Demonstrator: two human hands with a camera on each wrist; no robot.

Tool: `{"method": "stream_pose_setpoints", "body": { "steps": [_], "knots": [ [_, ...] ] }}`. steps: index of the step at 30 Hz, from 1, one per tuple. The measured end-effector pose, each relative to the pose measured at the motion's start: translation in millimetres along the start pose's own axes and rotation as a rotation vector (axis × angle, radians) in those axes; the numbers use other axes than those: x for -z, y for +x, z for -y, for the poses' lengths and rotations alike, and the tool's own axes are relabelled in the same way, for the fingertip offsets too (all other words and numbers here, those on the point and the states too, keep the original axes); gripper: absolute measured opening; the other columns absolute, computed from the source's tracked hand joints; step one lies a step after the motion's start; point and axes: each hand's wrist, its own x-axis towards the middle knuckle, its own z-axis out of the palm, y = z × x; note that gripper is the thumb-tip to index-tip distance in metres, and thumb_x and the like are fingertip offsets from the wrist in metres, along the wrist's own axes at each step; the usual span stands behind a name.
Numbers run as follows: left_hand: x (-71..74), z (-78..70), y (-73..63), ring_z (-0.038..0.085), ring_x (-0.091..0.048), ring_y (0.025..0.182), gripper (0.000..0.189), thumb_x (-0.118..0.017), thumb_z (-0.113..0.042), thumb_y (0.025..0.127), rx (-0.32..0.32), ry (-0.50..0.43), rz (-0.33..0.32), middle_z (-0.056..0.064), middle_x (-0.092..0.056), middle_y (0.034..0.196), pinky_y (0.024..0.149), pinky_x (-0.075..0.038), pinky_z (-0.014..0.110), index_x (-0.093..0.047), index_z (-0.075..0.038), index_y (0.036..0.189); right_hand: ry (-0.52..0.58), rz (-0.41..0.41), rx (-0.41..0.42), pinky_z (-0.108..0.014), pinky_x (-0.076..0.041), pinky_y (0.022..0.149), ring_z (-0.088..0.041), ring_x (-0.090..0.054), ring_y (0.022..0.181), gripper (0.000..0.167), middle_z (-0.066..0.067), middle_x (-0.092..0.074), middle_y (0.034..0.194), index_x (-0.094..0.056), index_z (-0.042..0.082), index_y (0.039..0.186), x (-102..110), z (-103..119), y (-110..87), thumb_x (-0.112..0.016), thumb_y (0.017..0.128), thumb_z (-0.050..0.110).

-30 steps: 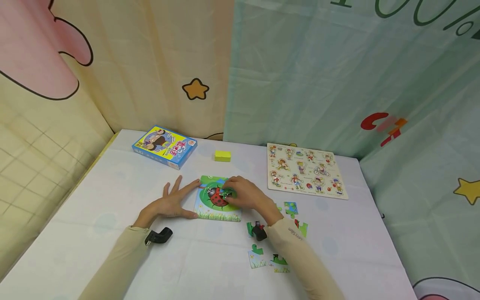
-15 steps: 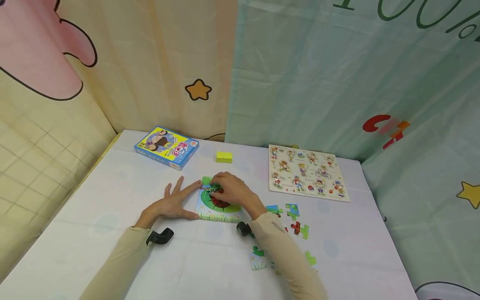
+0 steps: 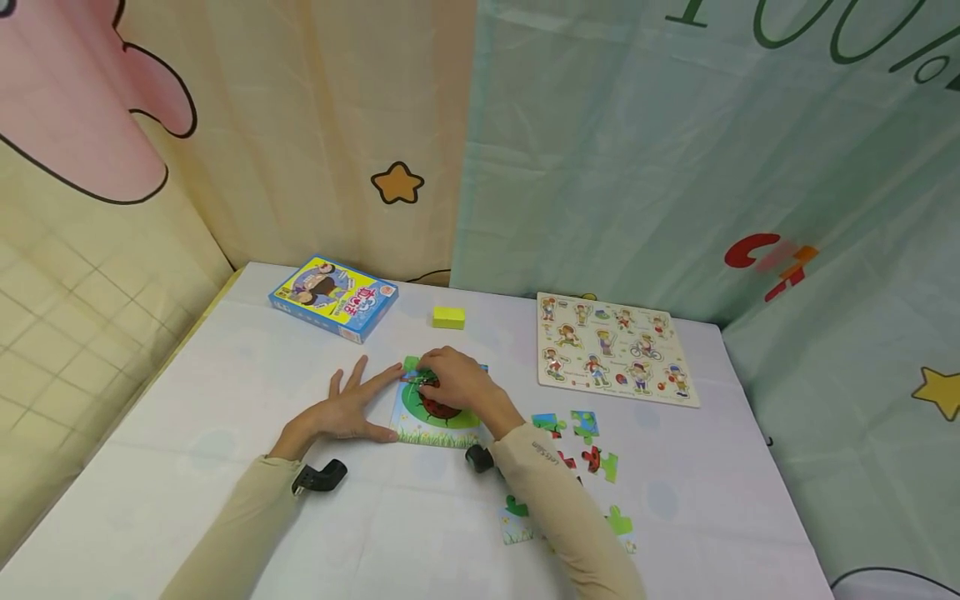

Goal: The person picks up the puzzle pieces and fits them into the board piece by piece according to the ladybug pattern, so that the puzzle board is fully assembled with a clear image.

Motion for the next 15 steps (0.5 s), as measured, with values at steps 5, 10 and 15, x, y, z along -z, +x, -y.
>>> {"method": "stream_pose_setpoints", "body": {
  "steps": [5, 10, 15],
  "knots": [
    [-0.4, 1.0, -0.2, 0.044, 0.020, 0.151, 0.109, -0.084, -0.047, 0.077, 0.010, 0.004, -0.001, 0.010, -0.020, 0.168, 0.114, 0.017, 0.068, -0.020, -0.021, 0.161, -0.004, -0.004, 0.008, -0.043, -0.045, 0.111, -0.023, -0.054, 0.131, 0.039, -0.005, -0.063, 0.138, -0.067, 0.012, 0.130, 0.6, 3.6, 0.8, -0.067, 0.096, 0.030],
    [-0.1, 0.3, 0.2, 0.046, 0.019, 0.151, 0.110, -0.085, -0.047, 0.076, 0.007, -0.001, -0.004, 0.012, -0.021, 0.167, 0.114, 0.016, 0.069, -0.021, -0.020, 0.161, -0.020, -0.019, 0.010, -0.042, -0.048, 0.107, -0.022, -0.058, 0.125, 0.038, -0.003, -0.067, 0.133, -0.068, 0.013, 0.129, 0.3, 5.0, 1.7, -0.069, 0.095, 0.028],
    [0.0, 0.5, 0.3, 0.046, 0.019, 0.151, 0.109, -0.085, -0.046, 0.076, 0.004, -0.004, -0.006, 0.013, -0.021, 0.167, 0.114, 0.016, 0.070, -0.022, -0.020, 0.161, -0.042, -0.014, -0.025, -0.042, -0.051, 0.102, -0.021, -0.059, 0.120, 0.039, -0.003, -0.069, 0.128, -0.068, 0.015, 0.131, -1.0, 5.8, 1.4, -0.069, 0.095, 0.032]
  ]
}}
